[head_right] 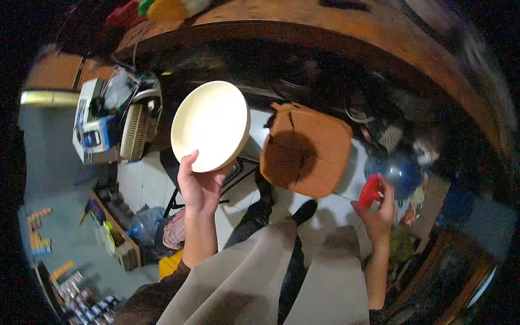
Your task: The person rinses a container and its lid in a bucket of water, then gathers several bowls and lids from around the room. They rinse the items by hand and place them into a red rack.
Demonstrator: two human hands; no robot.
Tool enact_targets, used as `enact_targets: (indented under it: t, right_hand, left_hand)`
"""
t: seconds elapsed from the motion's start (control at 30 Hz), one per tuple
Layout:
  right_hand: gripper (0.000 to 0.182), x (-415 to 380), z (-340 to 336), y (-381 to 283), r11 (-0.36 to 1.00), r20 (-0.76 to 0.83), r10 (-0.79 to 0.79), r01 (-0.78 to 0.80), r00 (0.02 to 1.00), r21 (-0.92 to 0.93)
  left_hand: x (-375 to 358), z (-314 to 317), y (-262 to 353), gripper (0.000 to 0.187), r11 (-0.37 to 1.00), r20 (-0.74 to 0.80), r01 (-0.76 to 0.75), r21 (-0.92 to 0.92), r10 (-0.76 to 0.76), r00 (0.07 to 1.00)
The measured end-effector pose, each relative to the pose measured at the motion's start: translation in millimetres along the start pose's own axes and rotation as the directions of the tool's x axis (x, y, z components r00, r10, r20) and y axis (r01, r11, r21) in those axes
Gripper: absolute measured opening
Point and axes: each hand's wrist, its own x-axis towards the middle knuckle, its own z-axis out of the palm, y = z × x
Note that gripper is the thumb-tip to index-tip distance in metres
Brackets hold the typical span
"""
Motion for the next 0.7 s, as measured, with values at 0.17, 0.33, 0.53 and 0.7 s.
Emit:
enact_targets:
  t: [0.17,0.33,0.53,0.7]
  right_hand:
    - [0.072,49.9,59.3,-80.7,0.961,0.216,-0.271,0.278,0.938,-0.004]
    - [0.072,74.7,136.3,-140.9,0.851,0.311,-0.524,0.479,0.793,0.213]
    - [0.060,110.2,216.5,-295.9,0.631,0.371,-0.770,0.709,0.519,0.316]
    - [0.048,154.3,273.8,-377.2,0.455,0.071,-0.876,0.769,0.477,0.449]
  left_hand:
    - [38.7,-50.9,46.2,0.052,0.996,-0.130,-0.083,-0.017,0.081,0.988]
    - [67.8,-69.2,115.3,0.048,0.980,-0.173,-0.197,0.007,0.195,0.965]
    - [160.9,-15.6,267.1,0.048,0.867,0.122,-0.484,0.116,0.471,0.873]
    - [257.1,20.0,341.8,0.042,0.807,0.381,-0.542,0.234,0.436,0.815]
